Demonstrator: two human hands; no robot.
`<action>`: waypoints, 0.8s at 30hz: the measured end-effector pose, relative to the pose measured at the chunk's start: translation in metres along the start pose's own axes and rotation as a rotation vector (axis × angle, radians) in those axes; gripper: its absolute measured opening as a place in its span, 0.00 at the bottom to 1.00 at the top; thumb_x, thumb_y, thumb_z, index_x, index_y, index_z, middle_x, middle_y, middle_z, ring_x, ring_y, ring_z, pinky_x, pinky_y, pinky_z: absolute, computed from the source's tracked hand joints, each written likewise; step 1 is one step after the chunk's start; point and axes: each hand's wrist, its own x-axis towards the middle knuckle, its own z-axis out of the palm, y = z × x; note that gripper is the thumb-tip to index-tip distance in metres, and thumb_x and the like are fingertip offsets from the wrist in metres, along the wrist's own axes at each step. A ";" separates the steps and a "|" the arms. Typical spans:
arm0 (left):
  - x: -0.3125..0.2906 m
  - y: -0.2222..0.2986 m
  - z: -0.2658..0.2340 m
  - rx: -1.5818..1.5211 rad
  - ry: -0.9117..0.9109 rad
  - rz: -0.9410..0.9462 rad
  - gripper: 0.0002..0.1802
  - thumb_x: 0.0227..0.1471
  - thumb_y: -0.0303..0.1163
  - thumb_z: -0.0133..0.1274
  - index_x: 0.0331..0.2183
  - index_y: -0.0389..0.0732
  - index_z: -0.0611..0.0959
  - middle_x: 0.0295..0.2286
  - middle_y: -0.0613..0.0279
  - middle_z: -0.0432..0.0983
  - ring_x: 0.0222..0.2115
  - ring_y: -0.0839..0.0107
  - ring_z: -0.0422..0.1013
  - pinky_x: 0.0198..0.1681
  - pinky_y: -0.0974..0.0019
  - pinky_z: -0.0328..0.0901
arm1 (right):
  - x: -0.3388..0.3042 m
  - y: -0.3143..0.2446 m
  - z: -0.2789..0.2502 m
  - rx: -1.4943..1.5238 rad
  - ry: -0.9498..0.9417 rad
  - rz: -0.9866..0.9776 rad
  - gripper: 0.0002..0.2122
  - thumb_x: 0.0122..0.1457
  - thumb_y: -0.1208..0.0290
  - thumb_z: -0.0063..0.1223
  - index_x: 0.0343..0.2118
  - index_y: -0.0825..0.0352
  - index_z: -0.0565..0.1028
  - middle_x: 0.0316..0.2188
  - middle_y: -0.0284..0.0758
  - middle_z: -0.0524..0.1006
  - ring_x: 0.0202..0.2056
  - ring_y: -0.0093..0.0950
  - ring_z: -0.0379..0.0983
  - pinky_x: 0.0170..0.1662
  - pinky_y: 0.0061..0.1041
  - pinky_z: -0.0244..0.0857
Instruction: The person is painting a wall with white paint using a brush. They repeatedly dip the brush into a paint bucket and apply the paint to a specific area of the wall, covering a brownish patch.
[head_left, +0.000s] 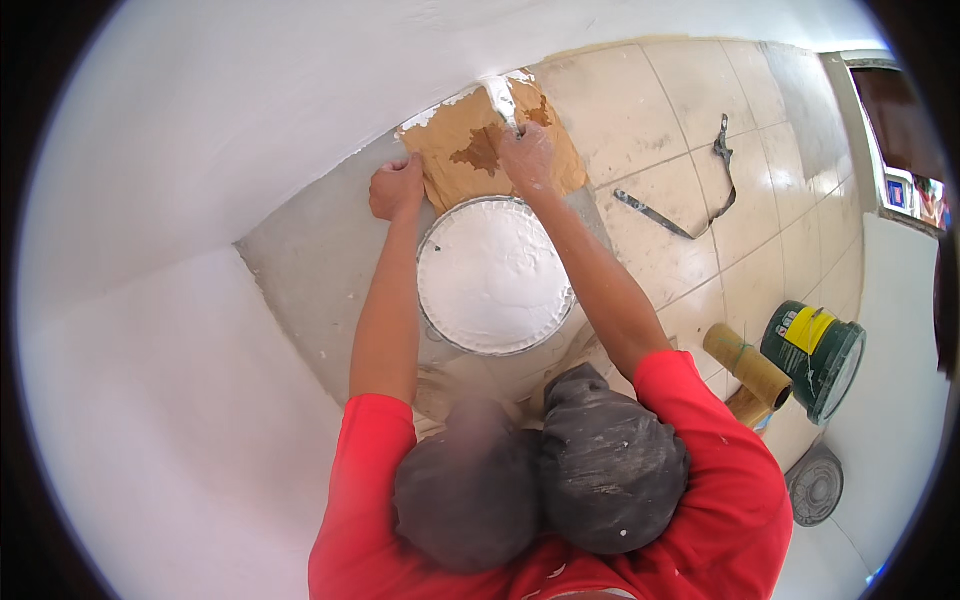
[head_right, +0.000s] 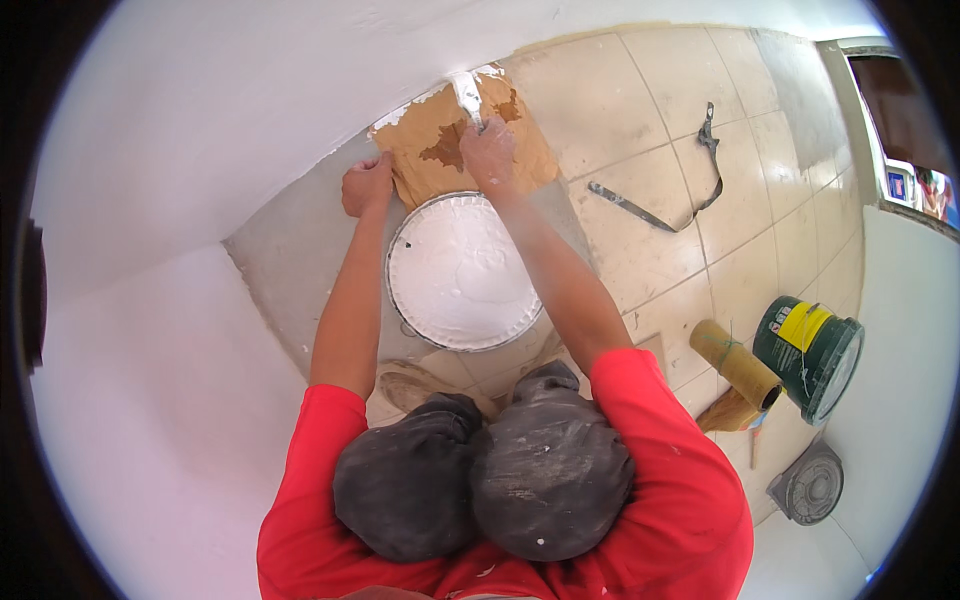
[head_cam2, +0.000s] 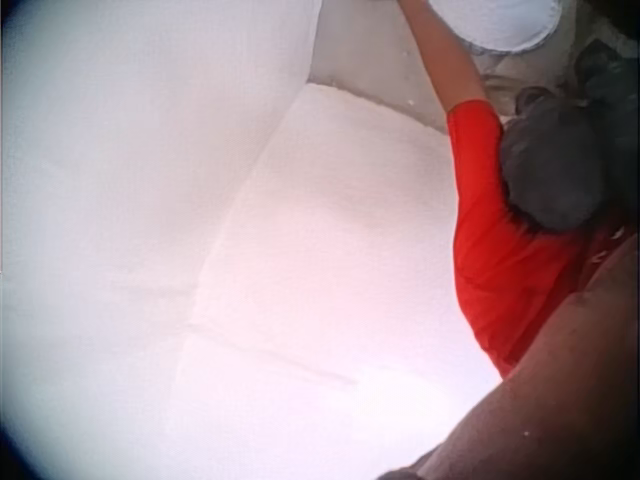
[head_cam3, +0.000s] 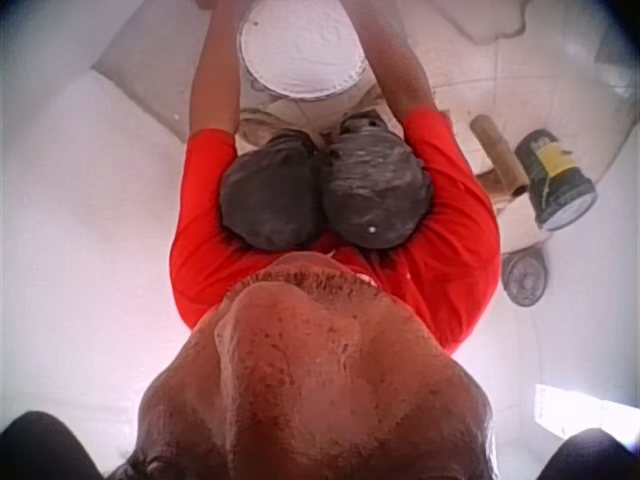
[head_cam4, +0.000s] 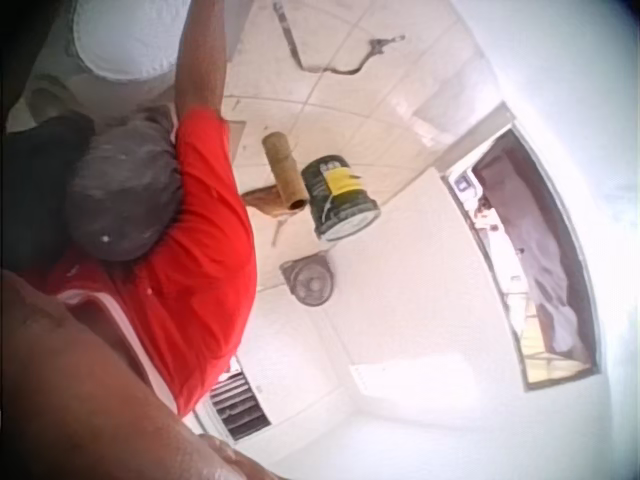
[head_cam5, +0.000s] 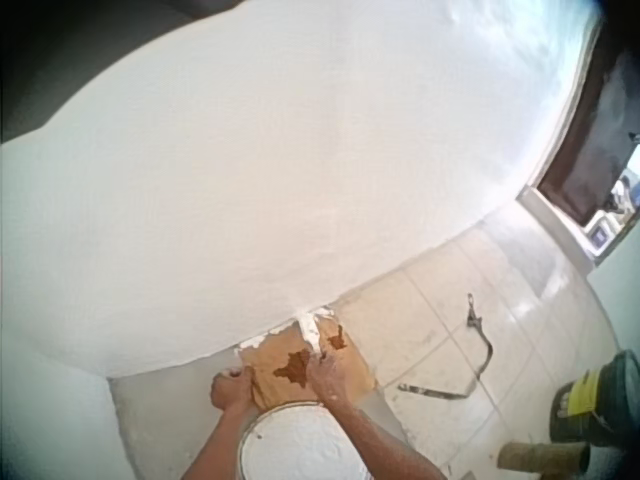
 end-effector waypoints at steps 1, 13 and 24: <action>-0.001 0.001 -0.001 -0.006 0.000 -0.008 0.25 0.44 0.63 0.64 0.34 0.54 0.91 0.31 0.66 0.86 0.36 0.64 0.82 0.41 0.57 0.73 | -0.003 0.003 0.000 -0.042 0.082 -0.087 0.13 0.59 0.63 0.55 0.36 0.71 0.76 0.31 0.52 0.80 0.34 0.53 0.79 0.34 0.47 0.72; 0.001 0.002 0.001 -0.009 -0.009 -0.032 0.26 0.42 0.63 0.63 0.33 0.53 0.90 0.29 0.67 0.86 0.35 0.66 0.81 0.40 0.58 0.72 | -0.033 -0.029 0.021 -0.029 -0.153 -0.179 0.14 0.56 0.63 0.55 0.31 0.73 0.78 0.32 0.56 0.79 0.37 0.55 0.77 0.44 0.51 0.71; 0.000 0.002 0.002 -0.050 -0.023 -0.025 0.23 0.44 0.60 0.64 0.33 0.53 0.91 0.33 0.64 0.86 0.37 0.61 0.81 0.42 0.56 0.73 | 0.010 -0.011 -0.017 -0.022 -0.011 0.050 0.14 0.57 0.64 0.53 0.31 0.74 0.76 0.32 0.57 0.79 0.38 0.54 0.77 0.44 0.50 0.70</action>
